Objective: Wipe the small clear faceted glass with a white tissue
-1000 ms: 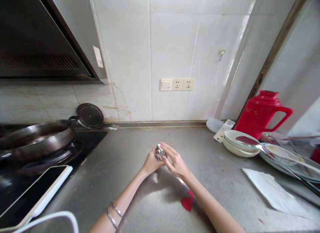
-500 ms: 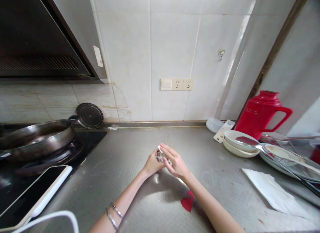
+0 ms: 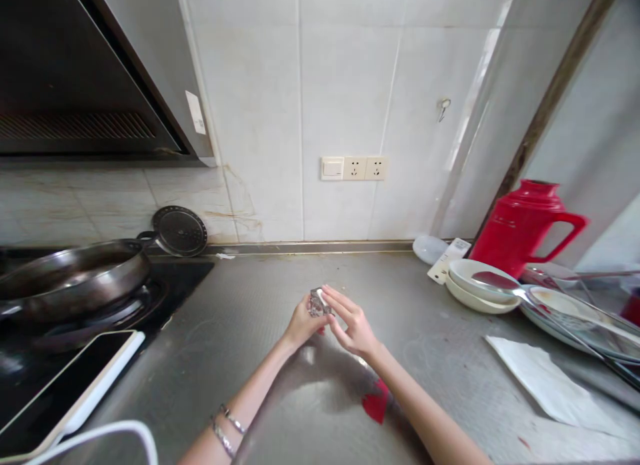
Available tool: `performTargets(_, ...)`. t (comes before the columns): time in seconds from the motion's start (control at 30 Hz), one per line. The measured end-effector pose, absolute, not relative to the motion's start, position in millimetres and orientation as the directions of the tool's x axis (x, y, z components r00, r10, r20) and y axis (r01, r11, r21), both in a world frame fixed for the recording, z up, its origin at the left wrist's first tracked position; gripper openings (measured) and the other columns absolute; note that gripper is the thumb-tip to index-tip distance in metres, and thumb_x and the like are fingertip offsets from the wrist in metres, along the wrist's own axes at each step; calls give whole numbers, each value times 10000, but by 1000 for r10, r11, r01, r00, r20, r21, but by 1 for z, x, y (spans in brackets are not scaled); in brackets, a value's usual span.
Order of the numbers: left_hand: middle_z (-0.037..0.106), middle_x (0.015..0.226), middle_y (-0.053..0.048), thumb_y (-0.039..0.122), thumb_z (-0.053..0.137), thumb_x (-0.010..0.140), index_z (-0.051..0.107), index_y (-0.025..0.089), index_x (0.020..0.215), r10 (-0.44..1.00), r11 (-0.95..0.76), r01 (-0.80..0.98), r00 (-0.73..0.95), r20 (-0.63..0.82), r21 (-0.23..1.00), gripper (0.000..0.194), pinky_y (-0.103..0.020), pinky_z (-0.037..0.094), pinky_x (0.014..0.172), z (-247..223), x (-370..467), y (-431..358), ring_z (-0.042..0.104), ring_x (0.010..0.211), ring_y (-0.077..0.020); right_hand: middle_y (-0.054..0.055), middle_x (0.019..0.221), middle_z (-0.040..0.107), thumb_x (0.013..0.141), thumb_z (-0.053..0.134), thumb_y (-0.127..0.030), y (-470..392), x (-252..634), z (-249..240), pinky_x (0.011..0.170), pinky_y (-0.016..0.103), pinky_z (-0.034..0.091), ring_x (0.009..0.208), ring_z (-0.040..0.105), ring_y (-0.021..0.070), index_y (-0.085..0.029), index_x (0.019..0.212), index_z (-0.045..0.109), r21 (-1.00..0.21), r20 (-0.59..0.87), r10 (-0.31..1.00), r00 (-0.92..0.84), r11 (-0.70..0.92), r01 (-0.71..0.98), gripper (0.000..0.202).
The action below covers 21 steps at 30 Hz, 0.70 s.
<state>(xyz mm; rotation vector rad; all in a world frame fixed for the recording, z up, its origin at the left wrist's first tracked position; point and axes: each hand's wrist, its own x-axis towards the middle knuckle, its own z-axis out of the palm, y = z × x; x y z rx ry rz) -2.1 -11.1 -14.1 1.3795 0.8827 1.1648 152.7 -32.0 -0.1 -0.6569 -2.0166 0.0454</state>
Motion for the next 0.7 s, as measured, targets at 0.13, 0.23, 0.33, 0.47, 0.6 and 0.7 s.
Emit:
performTargets(0.13, 589, 668, 37, 362, 786, 614, 520, 128, 1030, 958, -140, -31, 250, 143, 990, 547, -205, 452, 436, -8, 0, -16, 510, 459, -77, 114, 1346, 556, 944, 416, -234, -29, 155, -1, 1009, 444, 485, 1243, 533, 244, -228, 1360, 490, -437, 757, 588, -285, 780, 449, 422)
performTargets(0.23, 606, 682, 28, 349, 777, 622, 525, 131, 1051, 955, -153, -29, 251, 155, 988, 543, -199, 440, 438, -11, -1, -14, 504, 461, -74, 112, 1324, 577, 930, 432, -219, -30, 155, -1, 1017, 464, 477, 1231, 544, 249, -230, 1333, 521, -369, 796, 523, -305, 818, 441, 412)
performTargets(0.33, 659, 765, -16, 274, 777, 599, 558, 140, 1058, 951, -213, 0, 230, 207, 977, 526, -219, 479, 514, -17, -2, -9, 584, 570, -119, 105, 1338, 565, 896, 465, -200, -32, 152, 0, 1057, 499, 431, 1269, 504, 255, -222, 1366, 479, -212, 819, 390, -421, 887, 410, 471)
performTargets(0.47, 694, 866, -62, 222, 756, 606, 613, 154, 1009, 942, -279, 71, 216, 259, 958, 433, -256, 520, 653, -21, -3, -6, 648, 779, -190, 105, 1357, 547, 882, 473, -191, -34, 149, 3, 1083, 503, 403, 1306, 460, 250, -202, 1407, 420, -123, 788, 332, -518, 910, 396, 527)
performTargets(0.6, 671, 740, -11, 244, 748, 622, 594, 148, 1050, 956, -208, 55, 221, 191, 977, 465, -243, 500, 575, -24, -2, -5, 625, 633, -152, 109, 1358, 544, 894, 449, -167, -32, 152, 5, 1050, 488, 447, 1288, 482, 249, -210, 1399, 435, -192, 792, 408, -453, 872, 450, 507)
performTargets(0.7, 652, 693, 13, 242, 757, 609, 576, 138, 1072, 964, -165, 10, 214, 159, 986, 508, -227, 477, 533, -25, -4, -3, 591, 558, -126, 92, 1319, 582, 893, 452, -169, -31, 154, 4, 1029, 495, 467, 1255, 519, 252, -237, 1363, 486, -215, 818, 407, -406, 872, 440, 476)
